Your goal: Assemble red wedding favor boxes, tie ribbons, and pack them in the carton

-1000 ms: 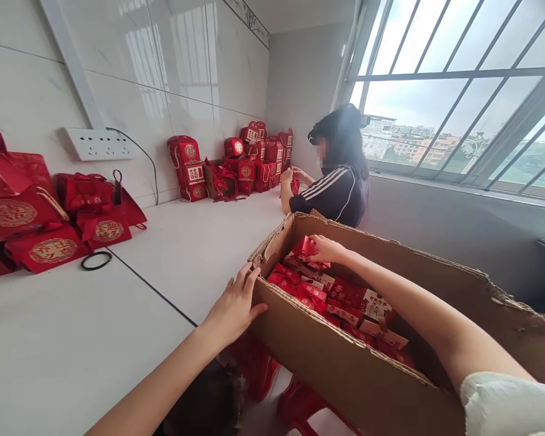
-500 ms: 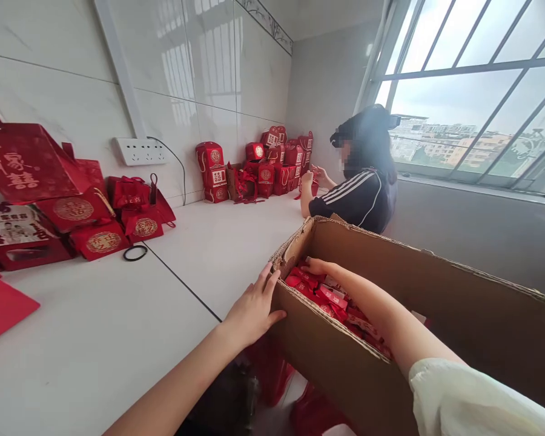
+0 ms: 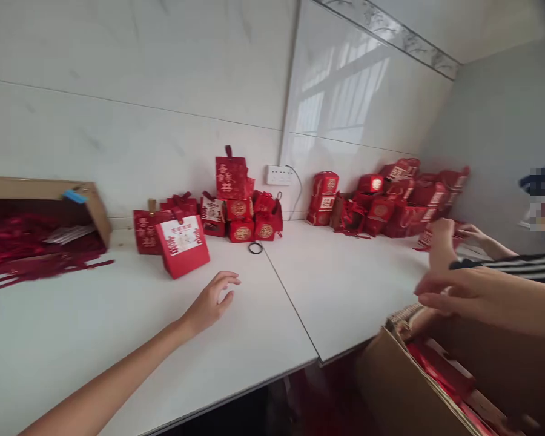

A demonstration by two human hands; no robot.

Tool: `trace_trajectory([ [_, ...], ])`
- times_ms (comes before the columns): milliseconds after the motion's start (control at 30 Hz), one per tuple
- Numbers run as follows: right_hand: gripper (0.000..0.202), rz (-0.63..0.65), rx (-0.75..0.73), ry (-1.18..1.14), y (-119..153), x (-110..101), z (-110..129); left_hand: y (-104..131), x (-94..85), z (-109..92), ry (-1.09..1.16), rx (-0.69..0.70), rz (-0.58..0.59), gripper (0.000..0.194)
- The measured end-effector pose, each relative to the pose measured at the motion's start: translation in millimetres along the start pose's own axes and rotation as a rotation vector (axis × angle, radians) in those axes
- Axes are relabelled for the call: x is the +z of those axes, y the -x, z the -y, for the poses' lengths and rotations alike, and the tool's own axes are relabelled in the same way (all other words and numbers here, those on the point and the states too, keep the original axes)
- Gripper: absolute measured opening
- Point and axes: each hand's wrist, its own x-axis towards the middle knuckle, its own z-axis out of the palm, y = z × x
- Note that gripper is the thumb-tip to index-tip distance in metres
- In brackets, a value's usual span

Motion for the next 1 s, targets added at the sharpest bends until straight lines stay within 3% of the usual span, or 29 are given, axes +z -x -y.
trace_trajectory([
  [100,0.028,-0.047,-0.225,-0.063,-44,6,84,9,-29.0,26,-0.073,-0.058,-0.281,0.021],
  [167,0.028,-0.07,-0.361,-0.125,-64,6,134,13,-42.4,36,-0.114,-0.077,-0.375,0.021],
  [267,0.029,-0.091,-0.518,-0.247,-93,6,201,19,-52.9,41,-0.168,-0.028,-0.405,0.021],
  [367,0.038,-0.131,-0.559,-0.329,-123,16,259,23,-54.4,38,-0.228,0.059,-0.392,0.023],
  [500,0.051,-0.191,-0.534,-0.395,-159,44,311,27,-49.3,37,-0.295,0.154,-0.356,0.027],
  [667,0.029,-0.194,-0.518,-0.448,-167,59,320,27,-43.3,44,-0.306,0.12,-0.416,0.034],
  [800,0.013,-0.182,-0.535,-0.478,-137,48,296,23,-45.2,47,-0.247,-0.057,-0.674,0.046],
  [867,0.01,-0.166,-0.576,-0.493,-117,44,281,21,-48.6,44,-0.183,-0.157,-0.742,0.052],
  [933,0.011,-0.152,-0.639,-0.531,-98,48,269,20,-52.0,37,-0.105,-0.233,-0.674,0.044],
  [1000,0.014,-0.244,-0.635,-0.609,-82,61,262,21,-53.3,29,-0.027,-0.263,-0.553,0.029],
])
